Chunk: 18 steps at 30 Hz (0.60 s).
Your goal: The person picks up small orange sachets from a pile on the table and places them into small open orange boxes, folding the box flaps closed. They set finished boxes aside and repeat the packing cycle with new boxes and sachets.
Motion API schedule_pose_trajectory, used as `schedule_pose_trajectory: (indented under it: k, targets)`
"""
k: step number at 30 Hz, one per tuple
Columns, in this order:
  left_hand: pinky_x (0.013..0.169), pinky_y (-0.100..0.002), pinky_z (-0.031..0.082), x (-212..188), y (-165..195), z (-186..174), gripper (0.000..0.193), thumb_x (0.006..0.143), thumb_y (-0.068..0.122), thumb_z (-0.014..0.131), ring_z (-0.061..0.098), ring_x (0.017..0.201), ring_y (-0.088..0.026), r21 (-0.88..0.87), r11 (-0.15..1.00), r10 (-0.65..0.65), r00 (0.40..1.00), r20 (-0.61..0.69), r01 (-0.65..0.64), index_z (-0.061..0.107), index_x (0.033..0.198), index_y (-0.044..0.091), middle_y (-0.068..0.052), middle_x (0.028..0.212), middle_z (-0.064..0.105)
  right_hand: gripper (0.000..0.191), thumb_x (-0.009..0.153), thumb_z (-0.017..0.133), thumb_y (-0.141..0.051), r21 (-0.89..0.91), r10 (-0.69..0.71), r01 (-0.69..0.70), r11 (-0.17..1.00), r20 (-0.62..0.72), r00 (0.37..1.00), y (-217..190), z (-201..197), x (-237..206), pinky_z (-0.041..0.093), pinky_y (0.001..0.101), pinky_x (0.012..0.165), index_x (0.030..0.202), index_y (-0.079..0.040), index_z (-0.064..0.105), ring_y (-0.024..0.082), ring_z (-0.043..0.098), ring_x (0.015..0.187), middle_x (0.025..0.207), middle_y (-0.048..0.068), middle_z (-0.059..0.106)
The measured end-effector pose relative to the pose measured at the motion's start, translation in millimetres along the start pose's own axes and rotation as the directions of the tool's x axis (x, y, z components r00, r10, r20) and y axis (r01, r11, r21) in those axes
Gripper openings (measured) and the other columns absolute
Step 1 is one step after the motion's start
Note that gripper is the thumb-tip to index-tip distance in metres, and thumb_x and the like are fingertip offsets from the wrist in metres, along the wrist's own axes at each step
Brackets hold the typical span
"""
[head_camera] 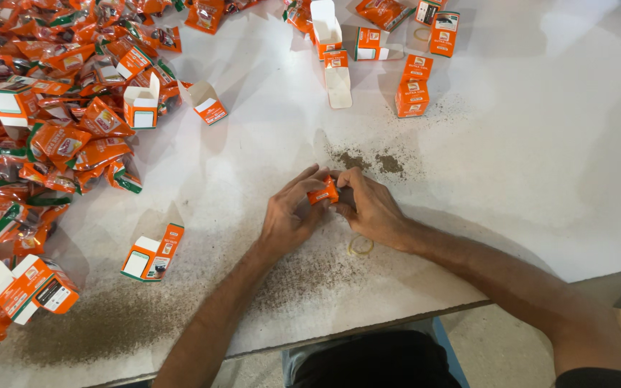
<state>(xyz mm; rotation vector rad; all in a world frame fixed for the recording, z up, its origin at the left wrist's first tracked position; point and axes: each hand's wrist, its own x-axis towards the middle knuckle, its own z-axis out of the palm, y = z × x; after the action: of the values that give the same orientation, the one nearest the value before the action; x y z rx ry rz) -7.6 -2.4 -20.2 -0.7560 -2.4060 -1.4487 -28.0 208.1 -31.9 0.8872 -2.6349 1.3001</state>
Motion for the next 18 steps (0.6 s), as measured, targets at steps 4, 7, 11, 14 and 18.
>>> schedule_pose_trajectory:
  k: [4,7,11,14,18]
  targets:
    - [0.116,-0.048,0.051,-1,-5,2,0.020,0.093,0.009,0.076,0.051,0.145,-0.039,-0.054,0.998,-0.030,1.000,0.004,0.030,0.069,0.110,0.003,-0.021,0.141,0.063,0.047,0.086,0.080,-0.010,0.002,-0.077,0.077,0.997,-0.028,0.997,-3,-2,1,0.056,0.0460,0.081,0.113,-0.006,0.042,0.039,0.070,0.102,0.120,0.021,0.068]
    - [0.117,-0.048,0.050,-3,-7,2,0.023,0.092,0.015,0.079,0.049,0.146,-0.040,0.088,0.992,0.092,0.996,0.024,-0.093,0.069,0.109,0.003,-0.020,0.144,0.062,0.047,0.088,0.080,-0.011,0.004,-0.054,0.054,0.999,-0.024,0.998,-3,-4,1,0.056,0.0459,0.081,0.117,-0.006,0.044,0.038,0.070,0.103,0.115,0.019,0.068]
    - [0.121,-0.055,0.038,-10,-1,-1,0.028,0.091,0.022,0.078,0.035,0.151,-0.041,0.256,0.946,0.183,0.979,0.086,-0.199,0.072,0.110,0.002,-0.024,0.155,0.047,0.060,0.085,0.081,-0.009,0.026,-0.059,0.059,0.998,0.002,0.998,-5,-3,-2,0.054,0.0465,0.090,0.132,-0.005,0.044,0.038,0.066,0.109,0.119,0.019,0.065]
    - [0.120,-0.059,0.029,-11,4,-3,0.029,0.091,0.021,0.077,0.025,0.151,-0.045,0.300,0.937,0.159,0.983,0.093,-0.180,0.073,0.114,0.004,-0.027,0.159,0.036,0.071,0.077,0.078,-0.006,-0.015,-0.231,0.231,0.973,0.010,0.973,-3,-2,6,0.046,0.0502,0.103,0.139,-0.001,0.043,0.040,0.057,0.122,0.130,0.022,0.058]
    - [0.121,-0.057,0.035,5,-5,4,0.036,0.086,0.007,0.069,0.035,0.148,-0.045,0.348,0.932,0.116,0.992,-0.039,-0.096,0.071,0.122,0.005,-0.024,0.157,0.043,0.052,0.086,0.080,-0.019,-0.360,-0.411,0.402,0.842,0.056,0.910,19,-28,37,0.030,0.0602,0.120,0.131,-0.009,0.055,0.034,0.052,0.129,0.127,0.013,0.056]
